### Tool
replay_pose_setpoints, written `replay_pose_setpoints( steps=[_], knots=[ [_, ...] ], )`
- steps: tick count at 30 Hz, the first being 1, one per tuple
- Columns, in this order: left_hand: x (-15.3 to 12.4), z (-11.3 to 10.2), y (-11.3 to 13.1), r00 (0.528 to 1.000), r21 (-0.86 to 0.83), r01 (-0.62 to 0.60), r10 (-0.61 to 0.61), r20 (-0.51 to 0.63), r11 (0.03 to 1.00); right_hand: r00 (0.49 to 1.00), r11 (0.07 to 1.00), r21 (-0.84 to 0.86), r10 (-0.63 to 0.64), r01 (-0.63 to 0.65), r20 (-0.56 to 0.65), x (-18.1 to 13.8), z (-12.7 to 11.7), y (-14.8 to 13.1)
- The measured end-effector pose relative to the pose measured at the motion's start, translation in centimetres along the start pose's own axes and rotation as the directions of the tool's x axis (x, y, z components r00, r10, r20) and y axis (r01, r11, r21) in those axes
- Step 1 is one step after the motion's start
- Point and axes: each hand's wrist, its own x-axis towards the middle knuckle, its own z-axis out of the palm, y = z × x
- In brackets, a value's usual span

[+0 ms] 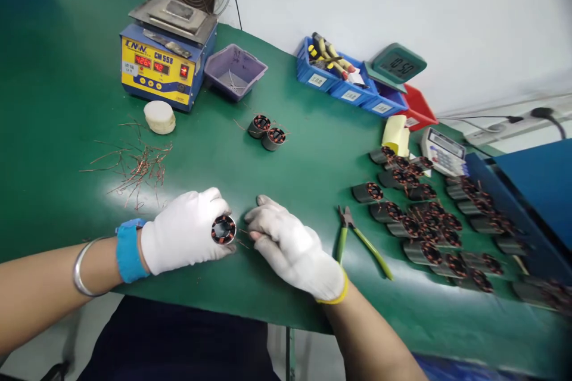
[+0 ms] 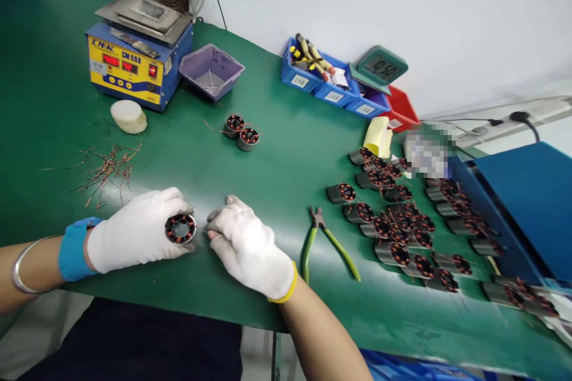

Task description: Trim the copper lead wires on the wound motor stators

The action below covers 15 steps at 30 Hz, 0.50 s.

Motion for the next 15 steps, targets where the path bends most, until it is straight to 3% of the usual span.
replay_pose_setpoints(
  steps=[3, 5, 7, 9, 12, 15],
  knots=[
    [-0.1, 0.1, -0.1, 0.999, 0.018, 0.041, -0.041, 0.004, 0.999, 0.991, 0.999, -0.017, 0.037, -0.04, -0.129, -1.2, -2.0, 0.4],
    [-0.1, 0.1, 0.0, 0.996, 0.028, 0.094, -0.094, 0.001, 0.995, 0.973, 0.987, -0.158, -0.023, -0.014, -0.228, -1.3, -2.5, -0.4],
    [-0.1, 0.2, 0.3, 0.99, 0.038, 0.142, -0.142, 0.0, 0.989, 0.973, 0.924, -0.38, -0.131, 0.051, -0.188, -0.6, -1.8, -1.9],
    [-0.1, 0.2, 0.5, 0.986, 0.051, 0.167, -0.167, 0.001, 0.985, 0.982, 0.826, -0.554, -0.174, 0.109, -0.067, 0.3, -0.4, -3.2],
    [-0.1, 0.2, 0.7, 0.986, 0.06, 0.166, -0.167, -0.001, 0.984, 0.983, 0.755, -0.638, -0.183, 0.151, 0.017, 1.0, 0.9, -3.6],
    [-0.2, 0.3, 0.7, 0.986, 0.065, 0.168, -0.168, -0.009, 0.984, 0.985, 0.746, -0.654, -0.171, 0.129, -0.001, 0.3, -0.1, -2.5]
  ],
)
